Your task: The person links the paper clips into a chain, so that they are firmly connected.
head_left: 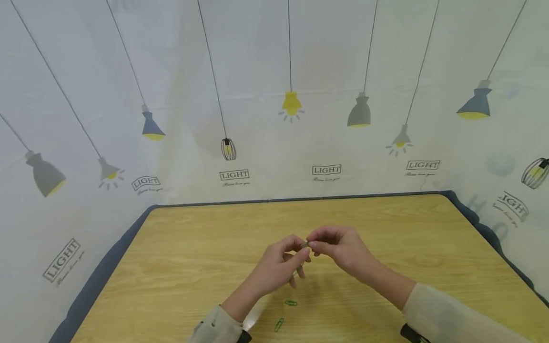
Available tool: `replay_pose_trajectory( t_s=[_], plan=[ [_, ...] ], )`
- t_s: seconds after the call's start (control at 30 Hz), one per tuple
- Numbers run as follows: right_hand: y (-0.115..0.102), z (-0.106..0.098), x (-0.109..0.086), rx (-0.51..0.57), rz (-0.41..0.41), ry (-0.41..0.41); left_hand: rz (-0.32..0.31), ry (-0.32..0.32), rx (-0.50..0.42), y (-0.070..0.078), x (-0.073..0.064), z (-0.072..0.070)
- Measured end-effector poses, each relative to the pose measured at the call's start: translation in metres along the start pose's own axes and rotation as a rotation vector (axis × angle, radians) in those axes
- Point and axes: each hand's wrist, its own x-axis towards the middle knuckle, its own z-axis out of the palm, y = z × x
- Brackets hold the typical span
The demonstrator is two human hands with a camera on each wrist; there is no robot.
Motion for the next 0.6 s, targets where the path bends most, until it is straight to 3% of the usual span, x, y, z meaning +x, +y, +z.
replay_pose_trajectory(
  t_s=[0.27, 0.6],
  plan=[
    [-0.002, 0.0002, -0.0002, 0.016, 0.011, -0.02, 0.047, 0.054, 0.079, -0.0018, -0.0011, -0.0029],
    [-0.0011, 0.0006, -0.001, 0.01, 0.022, -0.01, 0.067, 0.096, 0.08, -0.0053, -0.0013, -0.0039]
  ],
)
